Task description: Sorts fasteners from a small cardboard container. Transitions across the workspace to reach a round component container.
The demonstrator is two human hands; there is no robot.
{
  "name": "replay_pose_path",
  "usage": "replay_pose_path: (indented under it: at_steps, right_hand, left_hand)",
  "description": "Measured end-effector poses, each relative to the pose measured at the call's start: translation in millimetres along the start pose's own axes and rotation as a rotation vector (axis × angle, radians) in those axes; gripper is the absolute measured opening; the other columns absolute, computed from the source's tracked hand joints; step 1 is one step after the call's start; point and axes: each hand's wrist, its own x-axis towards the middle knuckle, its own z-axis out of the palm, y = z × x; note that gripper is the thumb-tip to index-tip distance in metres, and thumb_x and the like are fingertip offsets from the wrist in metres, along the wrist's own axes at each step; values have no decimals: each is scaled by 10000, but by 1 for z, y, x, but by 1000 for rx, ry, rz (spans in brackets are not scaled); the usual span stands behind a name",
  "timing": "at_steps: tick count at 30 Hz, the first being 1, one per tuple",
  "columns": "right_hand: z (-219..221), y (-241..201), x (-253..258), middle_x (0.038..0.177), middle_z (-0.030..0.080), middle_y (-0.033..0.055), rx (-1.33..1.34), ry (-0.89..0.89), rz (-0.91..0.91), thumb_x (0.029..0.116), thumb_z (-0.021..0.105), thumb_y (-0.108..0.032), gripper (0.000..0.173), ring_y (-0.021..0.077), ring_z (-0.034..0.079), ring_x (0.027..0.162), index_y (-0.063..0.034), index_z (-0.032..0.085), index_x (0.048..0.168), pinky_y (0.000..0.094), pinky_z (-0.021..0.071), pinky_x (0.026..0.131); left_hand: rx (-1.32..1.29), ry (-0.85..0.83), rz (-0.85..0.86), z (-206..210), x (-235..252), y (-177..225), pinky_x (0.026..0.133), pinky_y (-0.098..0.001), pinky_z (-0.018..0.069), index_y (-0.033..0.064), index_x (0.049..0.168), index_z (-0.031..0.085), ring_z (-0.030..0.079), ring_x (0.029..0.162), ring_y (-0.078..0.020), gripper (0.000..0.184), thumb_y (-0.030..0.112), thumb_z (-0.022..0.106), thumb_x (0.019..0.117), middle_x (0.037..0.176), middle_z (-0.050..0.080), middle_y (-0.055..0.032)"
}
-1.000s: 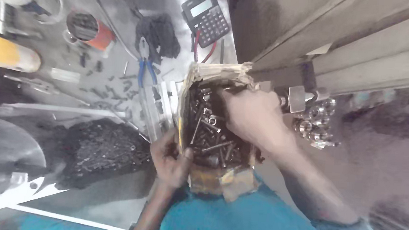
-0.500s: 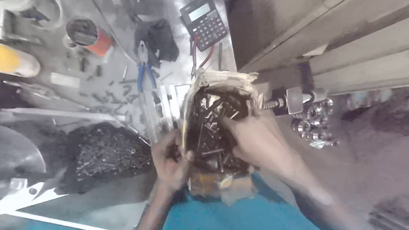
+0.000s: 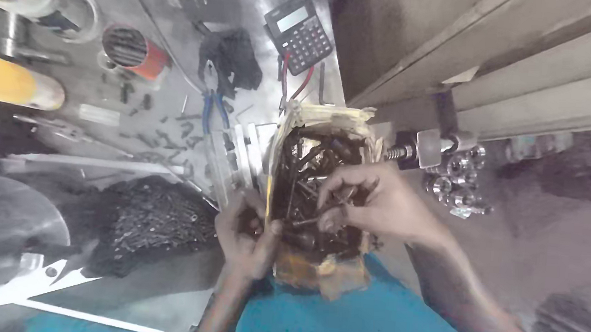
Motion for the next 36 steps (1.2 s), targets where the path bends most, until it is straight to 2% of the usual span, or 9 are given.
replay_pose_path:
  at_steps: [4, 8, 16, 19, 22, 26, 30, 33, 36]
  right_hand:
    - [3, 6, 0, 807, 733, -9, 117, -46, -123, 841, 800, -46, 152, 5, 648, 634, -25, 736, 977, 151, 557, 553]
    - [7, 8, 1, 883, 739, 0, 232, -32, -178, 948, 732, -155, 136, -2, 630, 655, -34, 752, 1004, 146, 535, 542]
    - [24, 16, -4, 926, 750, -4, 254, 69, -184, 941, 754, -191, 203, 7, 658, 706, -27, 756, 1061, 167, 572, 603]
    - [13, 8, -6, 963, 773, 15, 9, 110, -195, 921, 752, -112, 268, 23, 700, 731, -11, 743, 1170, 189, 613, 627]
    - [-5, 2, -18, 813, 722, -85, -599, 120, -137, 927, 688, -311, 250, -13, 618, 637, -164, 777, 1110, 215, 537, 571]
    - [-6, 7, -32, 711, 666, -8, -1035, -109, -120, 918, 638, -332, 202, 206, 676, 657, -187, 752, 1000, 447, 543, 556]
    - [4, 5, -33, 829, 705, 37, -1116, -140, -64, 894, 665, -249, 245, 268, 702, 782, -184, 750, 1113, 466, 555, 607]
    - [-2, -3, -36, 799, 701, 1, -1087, -172, 34, 940, 650, -374, 329, 227, 691, 732, -273, 726, 1244, 462, 546, 601]
    - [-13, -13, -30, 713, 658, -24, -1066, -109, 34, 959, 618, -444, 355, 191, 650, 619, -283, 722, 1258, 446, 521, 536]
  left_hand:
    - [153, -6, 167, -7, 8, 24, 707, -101, 521, 238, 1190, 634, 598, 817, 92, 329, 431, 719, 937, 1016, 654, 195]
    - [464, -135, 208, -9, 8, 53, 696, -274, 569, 128, 988, 747, 671, 762, -48, 302, 406, 778, 873, 866, 733, 28]
    - [608, -121, 199, 0, 9, 64, 615, -257, 508, 124, 939, 777, 607, 666, -50, 161, 276, 776, 887, 767, 687, 23]
    - [431, -10, 193, -18, 8, 67, 668, -181, 579, 104, 985, 778, 669, 753, -2, 128, 202, 739, 913, 870, 736, 49]
    - [463, 182, 187, -68, 5, 52, 745, -142, 561, 117, 991, 728, 653, 829, 73, 115, 204, 653, 989, 921, 712, 151]
    - [904, 312, -193, -128, 6, -1, 697, -168, 500, -69, 1003, 693, 580, 722, 20, 236, 155, 622, 975, 854, 676, -64]
    - [1285, 211, -743, -163, 0, -29, 975, -658, 456, -2, 1223, 701, 656, 1107, -460, 516, 439, 641, 962, 1160, 687, -296]
    - [1327, 207, -874, -172, -1, -28, 1032, -688, 410, 33, 1283, 680, 597, 1224, -492, 620, 554, 620, 952, 1249, 662, -291]
    - [1173, 232, -674, -153, 7, -12, 989, -570, 480, -1, 1227, 692, 668, 1090, -374, 506, 440, 646, 981, 1156, 694, -262]
